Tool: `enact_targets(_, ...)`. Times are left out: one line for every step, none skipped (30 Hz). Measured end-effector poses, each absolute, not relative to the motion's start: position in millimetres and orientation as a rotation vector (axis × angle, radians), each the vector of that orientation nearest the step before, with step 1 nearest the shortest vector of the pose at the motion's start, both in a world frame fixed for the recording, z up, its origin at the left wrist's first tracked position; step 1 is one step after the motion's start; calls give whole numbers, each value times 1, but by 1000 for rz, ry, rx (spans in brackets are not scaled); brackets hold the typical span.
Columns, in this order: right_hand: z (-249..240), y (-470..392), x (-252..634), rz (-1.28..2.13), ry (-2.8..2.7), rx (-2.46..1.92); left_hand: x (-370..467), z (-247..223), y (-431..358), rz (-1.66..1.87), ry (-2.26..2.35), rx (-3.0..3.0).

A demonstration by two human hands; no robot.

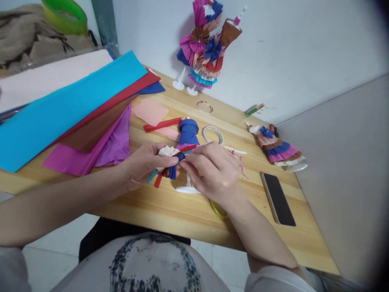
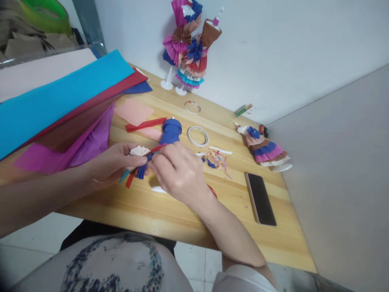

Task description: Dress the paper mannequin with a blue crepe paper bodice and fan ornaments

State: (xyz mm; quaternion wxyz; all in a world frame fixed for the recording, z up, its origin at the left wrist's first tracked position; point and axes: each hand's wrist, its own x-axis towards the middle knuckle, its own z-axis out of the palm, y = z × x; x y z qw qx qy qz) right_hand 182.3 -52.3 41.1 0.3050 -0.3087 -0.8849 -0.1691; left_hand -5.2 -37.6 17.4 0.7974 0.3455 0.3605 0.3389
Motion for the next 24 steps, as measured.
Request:
enact_targets(40, -52, 183, -456, -2350, -803, -5, 18, -37, 725, 775, 741)
enact_targets(40, -51, 183, -465, -2360, -785, -5, 18, -37, 723, 777, 739)
enact_targets(39, -51, 184, -474, -2374, -762, -5, 18, -37, 723, 779, 736)
enact_targets(38, -50, 184, -476, -2391, -743, -5, 18, -37, 723, 780, 731)
enact_targets(37, -49, 185, -468, -2410, -732, -5, 19, -37, 722, 777, 725)
enact_targets(36, -49, 185, -452, -2428, -728, -5, 19, -36, 727, 771, 716)
enact_targets(35, -48, 185, -429, -2443, -735, -5, 19, -36, 729, 763, 707)
enact_targets(35, -47, 186, -402, -2455, -747, -5, 19, -36, 730, 753, 700)
enact_targets(34, -46, 186, -373, -2463, -761, -5, 19, -36, 732, 745, 697)
enact_targets(34, -46, 187, -345, -2468, -772, -5, 19, -36, 738, 739, 694)
enact_targets(34, -45, 187, -323, -2468, -779, -5, 18, -36, 744, 736, 696)
enact_targets(34, -45, 187, -304, -2465, -784, -5, 18, -36, 747, 736, 700)
enact_targets(34, -45, 187, -289, -2461, -791, -5, 17, -36, 746, 739, 705)
enact_targets(33, -45, 187, -277, -2455, -799, -5, 17, -36, 746, 744, 708)
enact_targets(33, -45, 187, -266, -2448, -809, -5, 16, -36, 745, 751, 709)
enact_targets(33, -45, 187, -248, -2442, -820, -6, 16, -36, 742, 757, 711)
enact_targets(33, -45, 187, -223, -2434, -831, -6, 16, -35, 740, 760, 711)
enact_targets(33, -45, 186, -190, -2423, -841, -6, 15, -35, 740, 763, 712)
enact_targets(32, -45, 186, -156, -2407, -849, -6, 15, -35, 738, 764, 714)
enact_targets(32, -45, 186, -126, -2386, -855, -5, 15, -35, 736, 765, 717)
enact_targets(32, -45, 185, -103, -2363, -861, -5, 15, -35, 733, 764, 721)
enact_targets(32, -45, 185, -88, -2342, -865, -5, 15, -36, 731, 763, 723)
enact_targets(32, -45, 185, -78, -2323, -869, -5, 14, -36, 729, 760, 723)
enact_targets(32, -45, 185, -65, -2310, -873, -5, 14, -36, 727, 754, 724)
